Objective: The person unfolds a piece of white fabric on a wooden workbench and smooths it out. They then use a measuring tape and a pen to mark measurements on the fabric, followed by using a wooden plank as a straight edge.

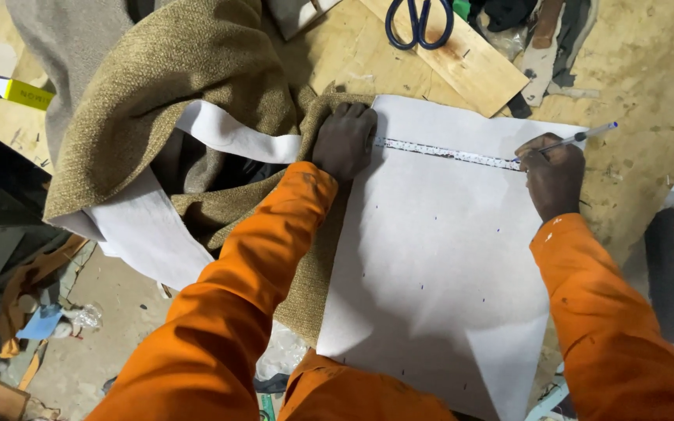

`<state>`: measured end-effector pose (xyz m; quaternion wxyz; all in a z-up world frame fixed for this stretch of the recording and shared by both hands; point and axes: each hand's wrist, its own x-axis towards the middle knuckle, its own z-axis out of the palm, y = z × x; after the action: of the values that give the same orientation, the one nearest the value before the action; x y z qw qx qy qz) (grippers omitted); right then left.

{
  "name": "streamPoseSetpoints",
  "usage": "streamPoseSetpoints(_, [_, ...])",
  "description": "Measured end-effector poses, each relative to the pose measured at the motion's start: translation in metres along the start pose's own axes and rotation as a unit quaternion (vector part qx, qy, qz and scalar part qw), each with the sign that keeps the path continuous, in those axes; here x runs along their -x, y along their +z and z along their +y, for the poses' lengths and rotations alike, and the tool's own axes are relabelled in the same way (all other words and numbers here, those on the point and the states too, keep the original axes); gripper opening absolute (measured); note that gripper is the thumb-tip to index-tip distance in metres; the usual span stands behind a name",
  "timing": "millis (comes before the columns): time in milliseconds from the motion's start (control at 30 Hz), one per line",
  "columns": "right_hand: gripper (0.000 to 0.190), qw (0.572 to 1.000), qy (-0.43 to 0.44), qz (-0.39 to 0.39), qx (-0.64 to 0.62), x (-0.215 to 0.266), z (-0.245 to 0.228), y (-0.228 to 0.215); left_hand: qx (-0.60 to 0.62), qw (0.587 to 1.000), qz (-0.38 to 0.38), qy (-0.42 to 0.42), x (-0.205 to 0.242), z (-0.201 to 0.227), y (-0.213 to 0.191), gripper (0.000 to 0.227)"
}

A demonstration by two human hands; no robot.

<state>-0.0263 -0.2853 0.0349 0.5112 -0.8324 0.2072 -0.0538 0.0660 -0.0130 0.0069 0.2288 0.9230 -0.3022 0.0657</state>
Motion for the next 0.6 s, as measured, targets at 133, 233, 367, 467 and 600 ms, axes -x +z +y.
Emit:
streamPoseSetpoints(133, [0.010, 1.000, 0.020, 0.013, 0.009, -0.0008, -0.0007, -0.0001, -0.009, 1.000, 0.002, 0.005, -0.0015, 0.0009, -0.0007, 0.008])
streamPoseSetpoints(233, [0.011, 1.000, 0.020, 0.003, 0.021, -0.0012, -0.0024, -0.0005, -0.010, 1.000, -0.002, 0.005, -0.0010, 0.0003, -0.0020, 0.008])
streamPoseSetpoints(367, [0.009, 0.999, 0.041, 0.011, 0.020, -0.0001, -0.0067, 0.0006, -0.014, 1.000, 0.001, 0.002, -0.0002, 0.0018, -0.0039, 0.007])
streamPoseSetpoints(467, [0.009, 0.999, 0.018, 0.005, 0.032, -0.0028, -0.0001, -0.0001, -0.019, 1.000, -0.005, -0.002, -0.0013, 0.0024, -0.0037, 0.007])
streamPoseSetpoints(600, [0.012, 0.999, 0.038, 0.010, 0.037, -0.0030, -0.0053, 0.0004, -0.031, 0.999, -0.006, -0.006, -0.0009, 0.0016, -0.0017, 0.008])
